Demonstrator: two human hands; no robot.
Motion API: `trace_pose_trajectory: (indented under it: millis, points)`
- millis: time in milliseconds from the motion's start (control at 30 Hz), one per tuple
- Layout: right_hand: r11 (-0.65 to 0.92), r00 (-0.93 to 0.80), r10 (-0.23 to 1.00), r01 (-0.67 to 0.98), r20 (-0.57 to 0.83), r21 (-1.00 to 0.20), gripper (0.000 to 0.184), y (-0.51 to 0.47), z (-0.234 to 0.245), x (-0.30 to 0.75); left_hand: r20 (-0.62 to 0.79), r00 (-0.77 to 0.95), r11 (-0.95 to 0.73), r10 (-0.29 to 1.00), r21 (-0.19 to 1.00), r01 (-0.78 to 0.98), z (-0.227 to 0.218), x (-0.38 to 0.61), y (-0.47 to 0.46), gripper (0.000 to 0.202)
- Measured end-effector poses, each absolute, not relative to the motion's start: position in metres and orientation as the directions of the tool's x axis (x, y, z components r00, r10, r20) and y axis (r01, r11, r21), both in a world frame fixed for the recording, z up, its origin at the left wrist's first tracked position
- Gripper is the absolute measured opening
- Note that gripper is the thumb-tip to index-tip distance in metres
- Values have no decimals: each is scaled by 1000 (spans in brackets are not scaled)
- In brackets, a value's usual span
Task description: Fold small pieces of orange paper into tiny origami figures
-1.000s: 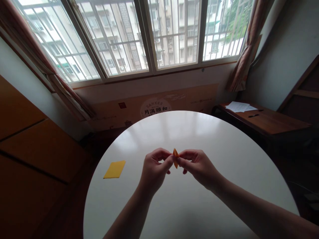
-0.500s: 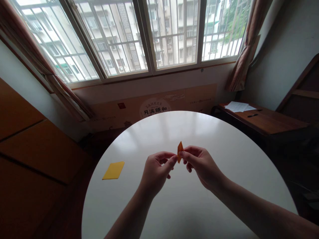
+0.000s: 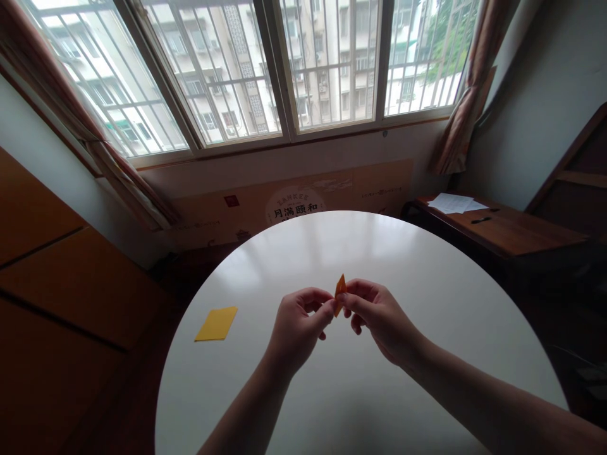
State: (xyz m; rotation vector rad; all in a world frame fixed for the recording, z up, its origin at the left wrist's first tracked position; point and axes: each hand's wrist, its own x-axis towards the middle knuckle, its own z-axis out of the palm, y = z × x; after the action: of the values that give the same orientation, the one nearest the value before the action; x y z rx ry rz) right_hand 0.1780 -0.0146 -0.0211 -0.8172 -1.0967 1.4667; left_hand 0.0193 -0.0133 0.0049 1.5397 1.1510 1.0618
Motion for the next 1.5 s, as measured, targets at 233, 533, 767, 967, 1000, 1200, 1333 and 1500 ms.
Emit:
trace_pose_trajectory:
  millis: [233,533,767,967,1000,1200,1333,1500]
  points:
    - [38,-181,978,-324,101,-945,16,-11,-22,181,131,190,-172,973,961,218,7,18,-14,27]
    - [163,-211,956,-202,205,-966,17,-14,-23,180,264,126,-289,956,924,253,9,14,-13,27]
    - [243,-248,932,-119,265,-963,19,-13,-21,179,251,105,-267,962,944,194,4,17,-12,20]
    - [207,-199,953,-119,228,-971,19,-11,-23,179,212,83,-224,974,956,190,4,19,-11,26]
    - [171,-199,960,-142,197,-975,20,-11,-23,179,210,89,-224,974,954,198,5,19,-11,28]
    - [27,-161,984,-259,71,-965,19,-9,-21,180,237,127,-266,963,906,329,4,18,-14,26]
    - [29,-160,984,-267,74,-963,20,-10,-19,179,235,162,-279,958,891,357,3,18,-14,23]
    - [24,-171,983,-236,66,-972,21,-10,-20,178,214,169,-263,962,894,362,2,19,-13,23]
